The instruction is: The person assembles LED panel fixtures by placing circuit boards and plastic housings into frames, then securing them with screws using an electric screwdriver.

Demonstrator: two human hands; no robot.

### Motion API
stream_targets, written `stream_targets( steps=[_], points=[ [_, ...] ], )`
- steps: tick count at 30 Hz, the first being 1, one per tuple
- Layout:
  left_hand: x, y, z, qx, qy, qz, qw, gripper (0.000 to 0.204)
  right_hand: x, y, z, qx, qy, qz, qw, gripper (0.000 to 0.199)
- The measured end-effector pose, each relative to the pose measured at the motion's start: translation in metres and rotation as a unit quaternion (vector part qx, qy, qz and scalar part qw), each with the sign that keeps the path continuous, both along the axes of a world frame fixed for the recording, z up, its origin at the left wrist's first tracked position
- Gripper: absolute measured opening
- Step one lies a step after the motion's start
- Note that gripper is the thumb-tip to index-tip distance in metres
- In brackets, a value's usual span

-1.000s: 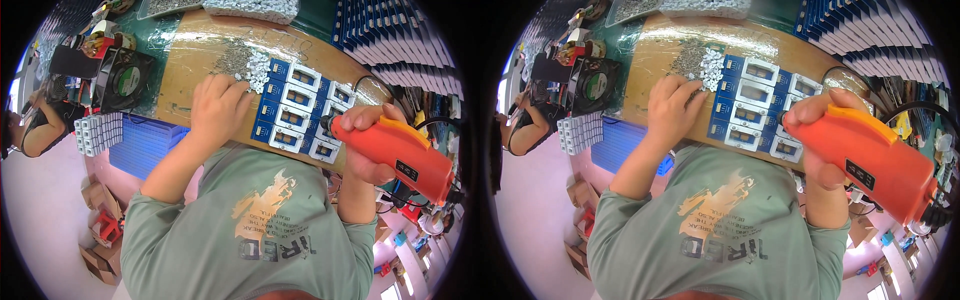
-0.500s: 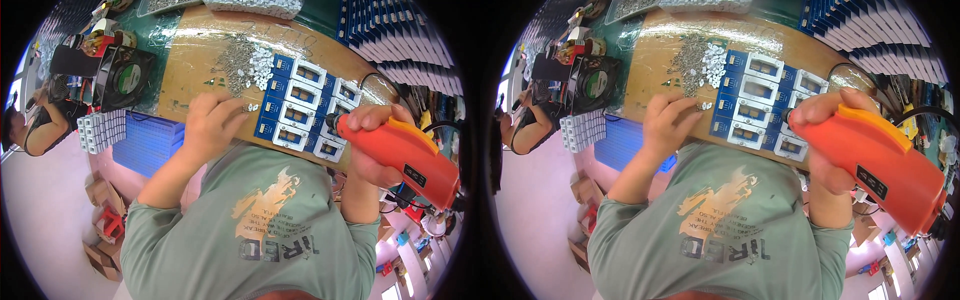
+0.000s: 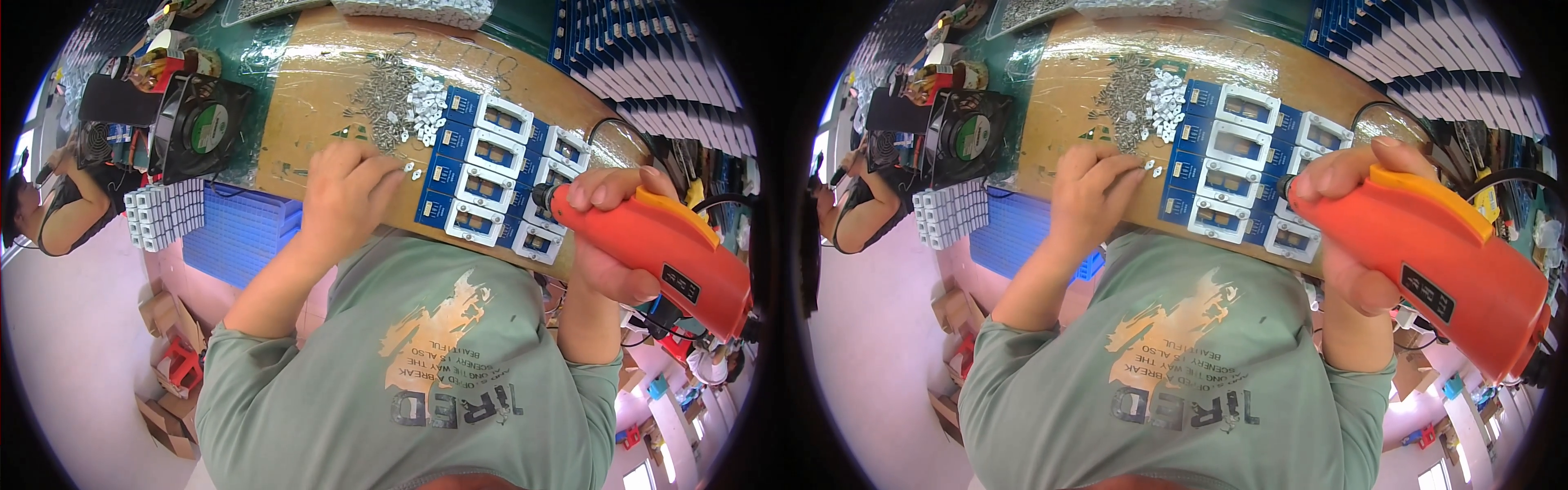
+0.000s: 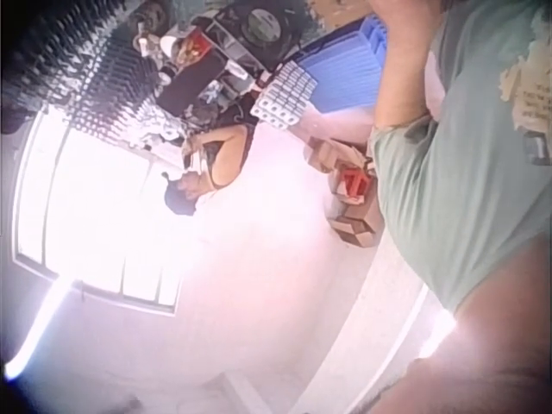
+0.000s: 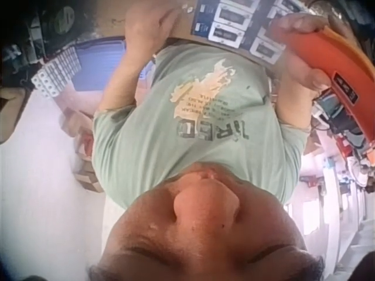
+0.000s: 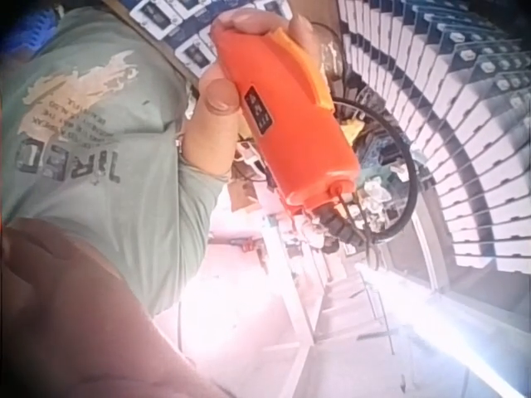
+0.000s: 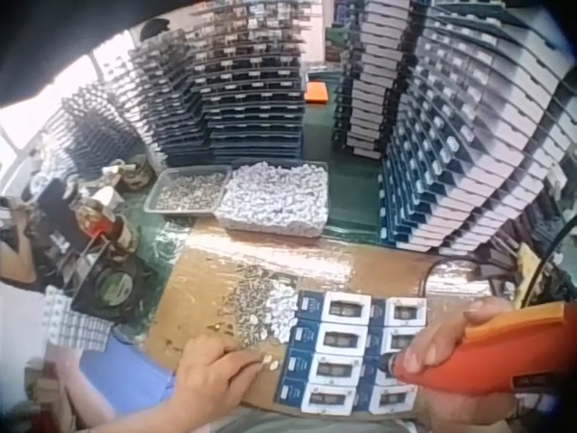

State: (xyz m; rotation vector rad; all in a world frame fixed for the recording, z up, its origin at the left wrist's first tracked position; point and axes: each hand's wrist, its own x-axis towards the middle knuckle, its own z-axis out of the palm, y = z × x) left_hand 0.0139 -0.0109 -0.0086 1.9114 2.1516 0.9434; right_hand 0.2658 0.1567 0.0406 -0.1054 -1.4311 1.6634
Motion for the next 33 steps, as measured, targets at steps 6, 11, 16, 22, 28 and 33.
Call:
stream_targets(
  steps=[6, 11, 16, 22, 28, 33],
  points=[
    [-0.014, 0.014, -0.004, 0.040, 0.082, 0.007, 0.996, 0.019, 0.000, -0.001, 0.001, -0.009, -0.003, -0.002, 1.000, 0.109],
    [-0.015, 0.017, -0.004, 0.072, 0.053, 0.003, 0.996, 0.020, -0.001, -0.002, 0.001, -0.005, -0.002, -0.011, 1.000, 0.108],
    [-0.002, 0.012, 0.007, 0.056, -0.037, -0.035, 0.997, 0.018, 0.000, -0.001, 0.000, 0.000, 0.000, -0.008, 1.000, 0.109],
    [0.015, 0.008, 0.006, -0.019, -0.070, -0.041, 0.997, 0.011, -0.003, -0.001, 0.000, 0.000, 0.009, -0.010, 1.000, 0.111],
    [0.016, 0.011, 0.010, -0.048, -0.087, -0.024, 0.995, 0.010, -0.001, -0.004, 0.000, 0.025, -0.032, -0.034, 0.999, 0.107],
    [0.016, 0.013, 0.013, -0.054, -0.073, -0.030, 0.995, 0.008, -0.001, -0.004, -0.001, 0.020, -0.032, -0.036, 0.999, 0.106]
  ],
)
